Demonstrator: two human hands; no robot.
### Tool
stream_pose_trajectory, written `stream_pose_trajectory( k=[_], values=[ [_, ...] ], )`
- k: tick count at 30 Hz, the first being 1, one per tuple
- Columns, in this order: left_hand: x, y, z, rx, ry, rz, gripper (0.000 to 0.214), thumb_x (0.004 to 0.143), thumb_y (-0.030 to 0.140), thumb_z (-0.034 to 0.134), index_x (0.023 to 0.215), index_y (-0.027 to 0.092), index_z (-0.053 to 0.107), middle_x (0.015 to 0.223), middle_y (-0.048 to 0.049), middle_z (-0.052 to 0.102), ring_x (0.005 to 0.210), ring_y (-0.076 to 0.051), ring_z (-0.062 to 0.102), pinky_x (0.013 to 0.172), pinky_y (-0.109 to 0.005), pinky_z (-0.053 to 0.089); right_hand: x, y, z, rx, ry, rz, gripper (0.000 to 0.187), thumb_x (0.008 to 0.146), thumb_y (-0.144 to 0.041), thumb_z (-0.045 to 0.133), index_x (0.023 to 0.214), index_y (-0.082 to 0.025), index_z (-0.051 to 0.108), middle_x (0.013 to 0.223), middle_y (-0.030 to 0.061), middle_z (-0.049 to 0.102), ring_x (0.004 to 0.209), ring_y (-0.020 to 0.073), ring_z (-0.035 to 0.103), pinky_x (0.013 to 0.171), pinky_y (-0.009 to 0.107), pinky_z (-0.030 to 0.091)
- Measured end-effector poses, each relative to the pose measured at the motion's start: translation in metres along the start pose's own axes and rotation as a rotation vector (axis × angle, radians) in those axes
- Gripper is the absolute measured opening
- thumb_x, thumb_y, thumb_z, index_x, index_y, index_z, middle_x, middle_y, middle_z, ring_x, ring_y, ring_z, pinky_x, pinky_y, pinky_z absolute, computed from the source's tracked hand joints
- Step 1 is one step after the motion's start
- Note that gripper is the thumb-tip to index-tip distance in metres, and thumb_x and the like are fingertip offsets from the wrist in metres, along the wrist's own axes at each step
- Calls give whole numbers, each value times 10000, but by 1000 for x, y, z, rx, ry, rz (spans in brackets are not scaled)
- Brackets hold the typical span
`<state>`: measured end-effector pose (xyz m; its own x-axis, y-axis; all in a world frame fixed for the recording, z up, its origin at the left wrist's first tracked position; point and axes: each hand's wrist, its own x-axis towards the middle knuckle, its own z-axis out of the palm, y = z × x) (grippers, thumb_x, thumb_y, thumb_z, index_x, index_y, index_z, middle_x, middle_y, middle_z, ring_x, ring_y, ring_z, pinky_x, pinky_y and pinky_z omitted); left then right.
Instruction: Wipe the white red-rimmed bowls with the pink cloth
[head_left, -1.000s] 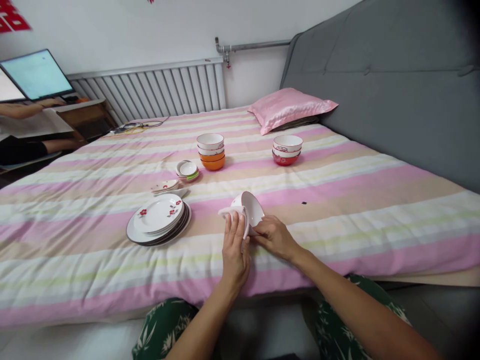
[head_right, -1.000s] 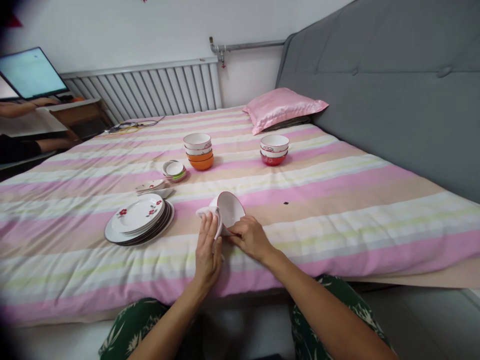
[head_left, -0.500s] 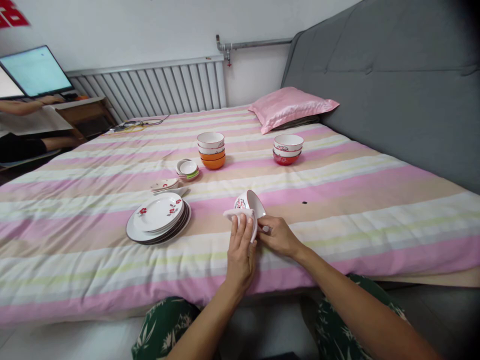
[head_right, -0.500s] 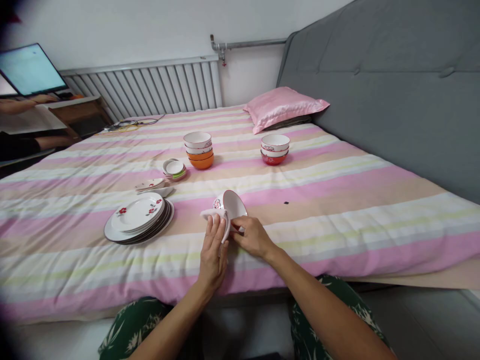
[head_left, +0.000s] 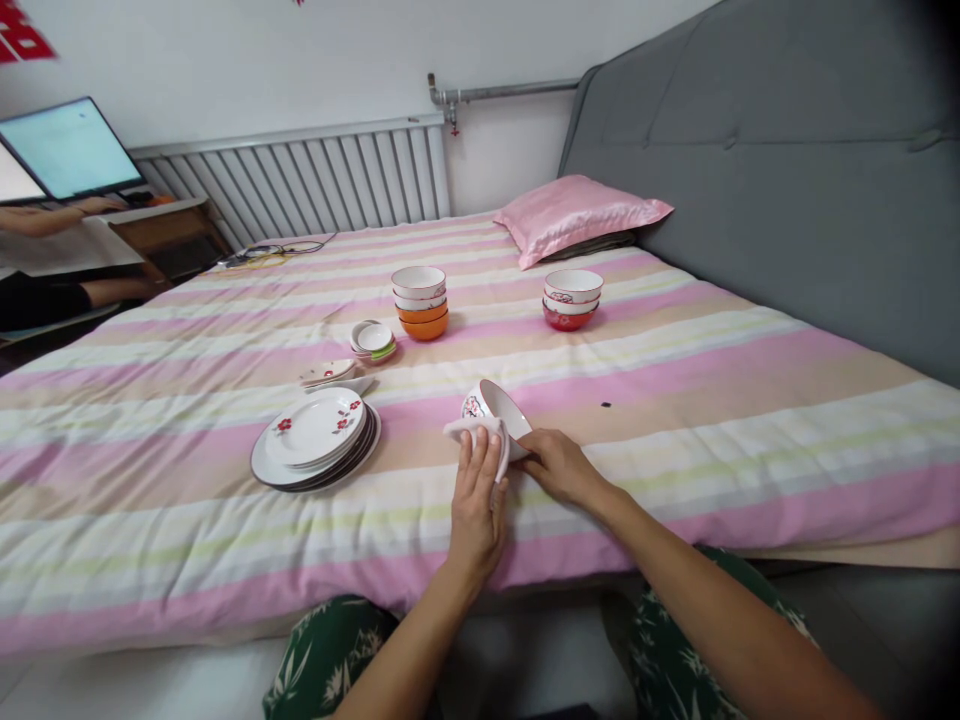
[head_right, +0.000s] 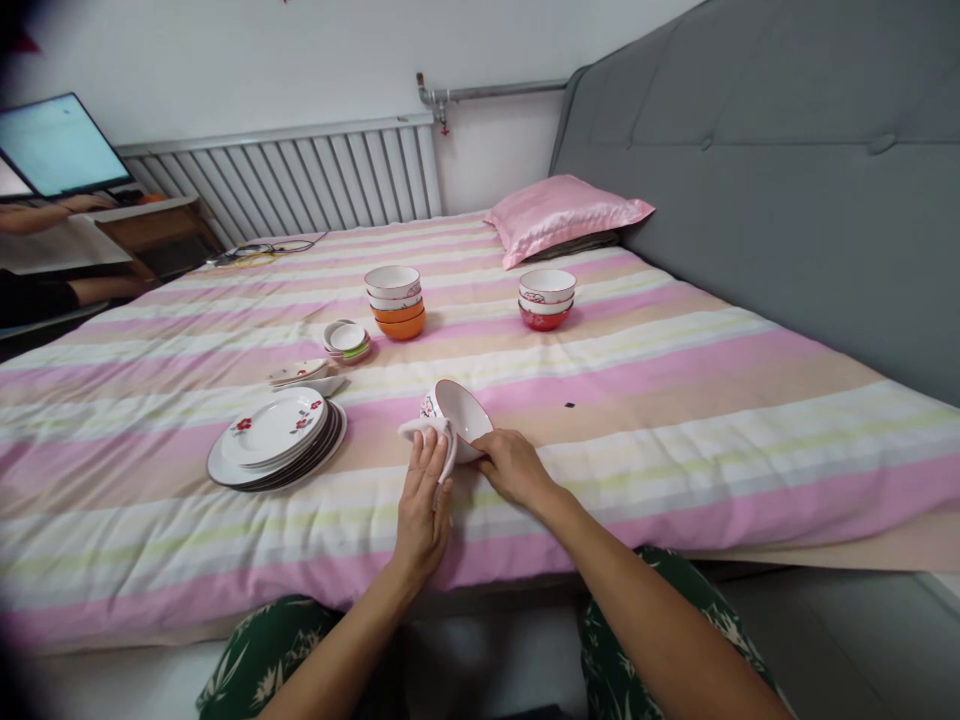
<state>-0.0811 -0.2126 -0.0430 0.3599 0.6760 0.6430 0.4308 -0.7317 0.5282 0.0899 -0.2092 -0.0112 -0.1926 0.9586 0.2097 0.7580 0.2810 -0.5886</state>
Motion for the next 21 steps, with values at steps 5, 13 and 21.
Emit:
stream_pose_trajectory(
  k=[5,13,21],
  values=[
    [0,0,1,-4,7,-4,548,939,138,377,1452,282,248,1527,-21,274,1434,-223,143,1150,-471,255,0,-1,1,-5,11,-14,225,752,-71,488,745,-191,679,802,47,704,774,191,620,691,263,412],
    [-4,5,2,53,-30,30,569,930,119,382,1456,280,236,1522,-32,284,1428,-239,165,1139,-474,279,-1,1,10,-31,110,-55,224,729,-51,452,720,-183,633,722,39,672,735,191,602,720,276,407],
    [-3,12,-2,102,-102,148,540,908,104,407,1428,226,323,1440,-72,435,1406,-236,244,1083,-419,389,-2,7,19,-21,180,-10,187,736,-52,455,722,-158,608,769,88,690,704,198,614,643,264,410]
  ],
)
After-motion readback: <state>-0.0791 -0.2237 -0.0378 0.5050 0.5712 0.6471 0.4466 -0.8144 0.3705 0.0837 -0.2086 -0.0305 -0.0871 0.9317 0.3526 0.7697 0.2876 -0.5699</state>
